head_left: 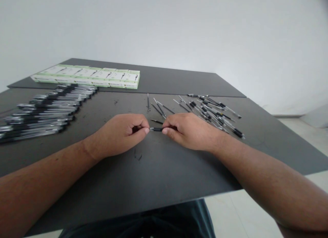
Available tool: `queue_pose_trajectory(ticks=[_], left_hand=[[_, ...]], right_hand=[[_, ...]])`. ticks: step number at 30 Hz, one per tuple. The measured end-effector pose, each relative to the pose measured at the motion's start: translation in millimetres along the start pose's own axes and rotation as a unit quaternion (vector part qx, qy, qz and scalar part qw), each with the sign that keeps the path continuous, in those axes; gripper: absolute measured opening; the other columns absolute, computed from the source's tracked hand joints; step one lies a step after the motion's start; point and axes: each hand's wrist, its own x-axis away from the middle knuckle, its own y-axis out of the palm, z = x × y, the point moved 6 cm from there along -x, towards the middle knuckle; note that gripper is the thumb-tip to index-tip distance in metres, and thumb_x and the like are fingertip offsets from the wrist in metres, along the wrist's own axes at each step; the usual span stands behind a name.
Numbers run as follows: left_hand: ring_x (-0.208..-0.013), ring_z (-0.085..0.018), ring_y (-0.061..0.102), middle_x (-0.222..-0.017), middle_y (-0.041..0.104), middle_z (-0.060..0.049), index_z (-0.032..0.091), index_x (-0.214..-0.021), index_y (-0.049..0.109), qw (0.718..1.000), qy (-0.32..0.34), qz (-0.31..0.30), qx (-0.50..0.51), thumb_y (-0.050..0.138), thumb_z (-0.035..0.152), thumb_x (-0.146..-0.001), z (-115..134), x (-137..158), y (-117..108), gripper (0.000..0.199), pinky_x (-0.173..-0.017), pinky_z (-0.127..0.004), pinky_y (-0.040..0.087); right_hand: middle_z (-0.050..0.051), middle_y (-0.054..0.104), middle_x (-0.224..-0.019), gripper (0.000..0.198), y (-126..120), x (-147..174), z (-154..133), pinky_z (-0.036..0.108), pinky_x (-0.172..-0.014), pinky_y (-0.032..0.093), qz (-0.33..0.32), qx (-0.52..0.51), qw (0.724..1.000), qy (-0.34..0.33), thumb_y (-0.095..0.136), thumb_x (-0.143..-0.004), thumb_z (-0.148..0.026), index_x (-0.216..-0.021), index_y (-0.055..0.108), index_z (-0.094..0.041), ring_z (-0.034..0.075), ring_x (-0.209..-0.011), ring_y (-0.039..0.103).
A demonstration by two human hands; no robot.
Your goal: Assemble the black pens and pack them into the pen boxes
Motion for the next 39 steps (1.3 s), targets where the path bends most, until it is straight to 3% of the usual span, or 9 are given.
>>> queue_pose_trajectory(ticks=[3, 8, 13, 18, 23, 28, 33, 39], left_hand=[[-0.073, -0.019, 0.068, -0.078, 0.075, 0.001, 0.025, -0.088, 0.071, 1.000, 0.001, -0.003, -0.003, 0.054, 0.038, -0.097, 0.6, -0.2, -0.2, 0.024, -0.070, -0.032, 0.044], [-0.073, -0.019, 0.069, -0.078, 0.076, 0.001, 0.025, -0.086, 0.071, 1.000, 0.002, -0.004, 0.000, 0.054, 0.038, -0.097, 1.8, -0.4, -1.1, 0.024, -0.070, -0.032, 0.044], [-0.071, -0.018, 0.067, -0.076, 0.075, 0.002, 0.025, -0.087, 0.071, 1.000, 0.001, -0.003, -0.001, 0.056, 0.037, -0.096, 2.7, -0.3, -1.6, 0.022, -0.069, -0.031, 0.045], [-0.071, -0.018, 0.068, -0.077, 0.075, 0.002, 0.025, -0.086, 0.071, 1.000, 0.003, -0.003, 0.000, 0.054, 0.037, -0.096, 3.3, -0.4, -1.1, 0.023, -0.069, -0.031, 0.044], [-0.071, -0.018, 0.068, -0.076, 0.075, 0.002, 0.025, -0.087, 0.072, 1.000, 0.005, 0.002, 0.001, 0.055, 0.038, -0.096, 1.7, -0.2, -0.8, 0.023, -0.068, -0.032, 0.043], [-0.071, -0.019, 0.068, -0.076, 0.074, 0.002, 0.026, -0.087, 0.071, 1.000, 0.000, -0.007, -0.003, 0.055, 0.037, -0.096, 0.9, -0.2, -0.3, 0.021, -0.069, -0.032, 0.044], [-0.071, -0.019, 0.068, -0.077, 0.075, 0.002, 0.026, -0.086, 0.071, 1.000, 0.006, -0.009, -0.002, 0.054, 0.037, -0.097, 2.3, -0.3, 0.1, 0.023, -0.069, -0.032, 0.044], [-0.072, -0.019, 0.068, -0.077, 0.075, 0.002, 0.026, -0.087, 0.072, 1.000, 0.000, -0.007, -0.003, 0.055, 0.038, -0.096, 0.5, -0.6, 0.0, 0.023, -0.069, -0.032, 0.044]], right_hand=[[0.004, 0.080, -0.096, 0.012, -1.9, 0.0, 0.9, 0.030, -0.078, 0.044, 0.013, -0.019, 1.000, 0.015, 0.074, -0.105, -0.030, -0.109, 0.076, -0.018, 0.018, -0.084, 0.068], [0.010, 0.082, -0.103, 0.024, 0.1, 0.0, -2.2, 0.033, -0.084, 0.046, -0.011, 0.019, 1.000, -0.011, 0.060, -0.114, -0.032, -0.108, 0.078, -0.017, 0.022, -0.093, 0.070], [0.005, 0.079, -0.096, 0.014, -2.0, 0.5, 0.9, 0.030, -0.078, 0.044, 0.010, -0.018, 1.000, 0.009, 0.075, -0.106, -0.032, -0.106, 0.076, -0.019, 0.018, -0.084, 0.068], [0.009, 0.080, -0.099, 0.024, 0.2, -0.1, -2.6, 0.032, -0.082, 0.044, -0.013, 0.021, 1.000, -0.009, 0.061, -0.114, -0.031, -0.105, 0.079, -0.017, 0.021, -0.089, 0.068], [0.003, 0.077, -0.092, 0.012, -2.4, 0.0, -0.5, 0.029, -0.076, 0.042, 0.009, -0.012, 1.000, 0.002, 0.075, -0.104, -0.030, -0.103, 0.076, -0.018, 0.017, -0.080, 0.064], [0.009, 0.081, -0.101, 0.025, 0.8, -0.2, -2.5, 0.033, -0.083, 0.044, -0.013, 0.022, 1.000, -0.018, 0.059, -0.114, -0.030, -0.105, 0.078, -0.017, 0.021, -0.091, 0.068], [0.004, 0.080, -0.096, 0.013, -1.6, -0.3, 0.5, 0.030, -0.077, 0.043, 0.006, -0.020, 1.000, 0.011, 0.074, -0.105, -0.031, -0.107, 0.077, -0.019, 0.018, -0.083, 0.066], [0.007, 0.080, -0.097, 0.022, -0.1, -0.4, -2.4, 0.031, -0.079, 0.043, -0.008, 0.013, 1.000, -0.008, 0.062, -0.113, -0.032, -0.105, 0.078, -0.018, 0.020, -0.088, 0.067]])
